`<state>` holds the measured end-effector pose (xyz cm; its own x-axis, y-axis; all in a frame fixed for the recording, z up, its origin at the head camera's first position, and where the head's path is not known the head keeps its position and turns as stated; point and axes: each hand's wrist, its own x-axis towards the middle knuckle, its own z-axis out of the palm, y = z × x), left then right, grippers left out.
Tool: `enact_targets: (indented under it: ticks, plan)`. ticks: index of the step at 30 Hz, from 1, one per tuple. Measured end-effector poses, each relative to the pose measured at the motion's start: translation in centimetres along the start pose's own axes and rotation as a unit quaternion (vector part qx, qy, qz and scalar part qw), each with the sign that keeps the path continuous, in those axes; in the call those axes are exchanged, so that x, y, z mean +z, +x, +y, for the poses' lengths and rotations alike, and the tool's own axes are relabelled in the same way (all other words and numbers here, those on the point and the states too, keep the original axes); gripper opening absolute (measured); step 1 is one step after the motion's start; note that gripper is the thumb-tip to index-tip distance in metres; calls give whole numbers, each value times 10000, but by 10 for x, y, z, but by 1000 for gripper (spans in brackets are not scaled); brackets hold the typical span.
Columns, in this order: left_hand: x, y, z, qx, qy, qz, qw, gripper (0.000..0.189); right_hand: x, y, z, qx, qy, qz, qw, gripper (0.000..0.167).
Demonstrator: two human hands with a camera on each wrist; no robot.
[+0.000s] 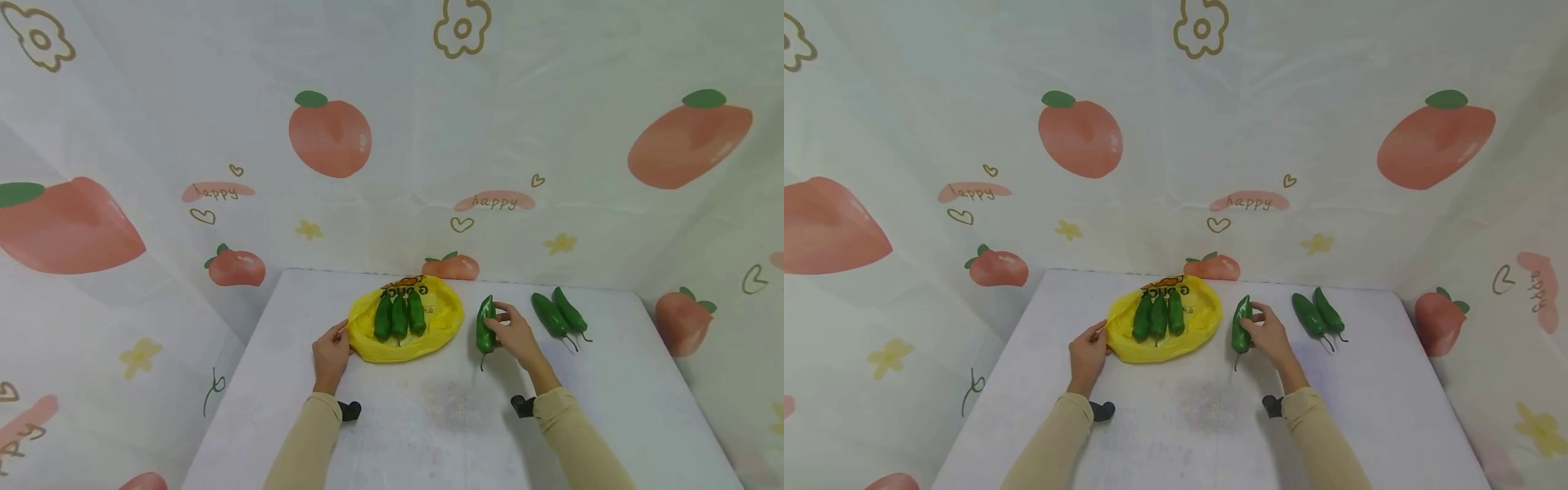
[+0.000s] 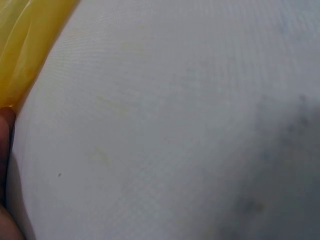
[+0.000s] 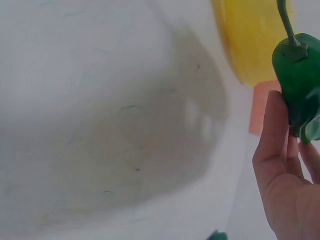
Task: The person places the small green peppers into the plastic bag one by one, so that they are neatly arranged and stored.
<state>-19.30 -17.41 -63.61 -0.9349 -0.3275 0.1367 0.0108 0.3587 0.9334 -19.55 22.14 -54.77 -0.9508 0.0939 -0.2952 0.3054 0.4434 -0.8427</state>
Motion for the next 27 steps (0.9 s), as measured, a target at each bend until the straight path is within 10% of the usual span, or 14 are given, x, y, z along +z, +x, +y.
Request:
enact_targets:
  ticks: [27]
  plan:
    - [-3,0,5,-270,25,-144,9995,27,16,20,-51,-582,205,-245,9978,69]
